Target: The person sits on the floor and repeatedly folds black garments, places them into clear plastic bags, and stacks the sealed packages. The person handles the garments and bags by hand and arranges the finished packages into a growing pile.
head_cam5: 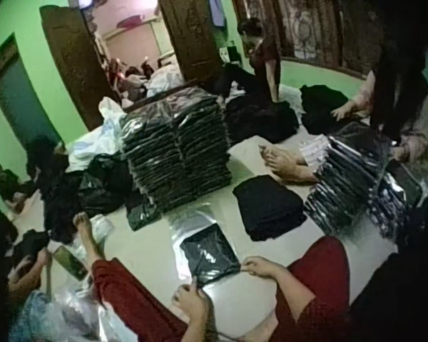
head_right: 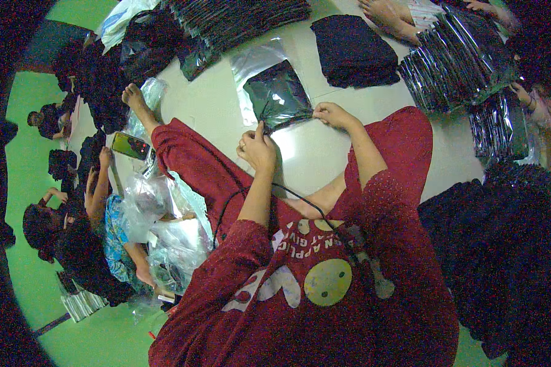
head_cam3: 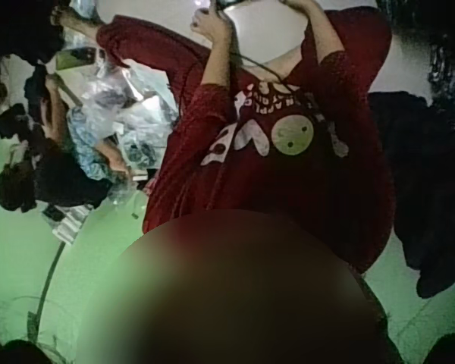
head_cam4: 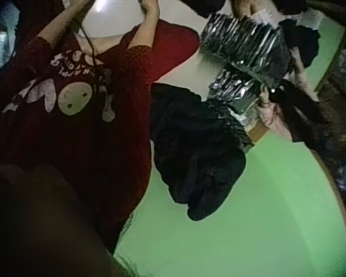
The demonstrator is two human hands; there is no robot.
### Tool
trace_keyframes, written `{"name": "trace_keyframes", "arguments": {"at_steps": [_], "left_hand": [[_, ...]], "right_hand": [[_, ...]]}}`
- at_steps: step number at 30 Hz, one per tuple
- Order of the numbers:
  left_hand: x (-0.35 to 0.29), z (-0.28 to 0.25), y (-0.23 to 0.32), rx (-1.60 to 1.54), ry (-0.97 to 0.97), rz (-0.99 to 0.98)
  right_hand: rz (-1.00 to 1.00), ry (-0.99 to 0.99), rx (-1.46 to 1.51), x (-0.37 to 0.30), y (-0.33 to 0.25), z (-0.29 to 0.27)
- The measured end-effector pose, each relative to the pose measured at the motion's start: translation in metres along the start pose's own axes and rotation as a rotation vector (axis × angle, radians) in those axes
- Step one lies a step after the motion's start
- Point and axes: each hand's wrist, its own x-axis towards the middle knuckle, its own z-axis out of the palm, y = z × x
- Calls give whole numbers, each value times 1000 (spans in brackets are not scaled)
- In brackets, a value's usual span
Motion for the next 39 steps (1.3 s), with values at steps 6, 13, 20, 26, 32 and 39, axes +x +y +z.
{"name": "trace_keyframes", "arguments": {"at_steps": [6, 13, 20, 26, 32, 39], "left_hand": [[7, -8, 25, -432, -24, 460], [29, 24, 59, -60, -207, 839], [25, 20, 50, 15, -341, 772], [6, 5, 36, -79, -99, 740], [44, -55, 30, -250, -67, 717], [119, -118, 48, -562, -364, 447]], "right_hand": [[-2, 85, -85, 0, -1, 3], [141, 23, 8, -15, -16, 1], [228, 49, -151, -39, -22, -17], [21, 348, -199, -58, -27, -47], [125, 198, -249, -37, -13, -34], [-17, 283, -244, -25, -2, -38]]}}
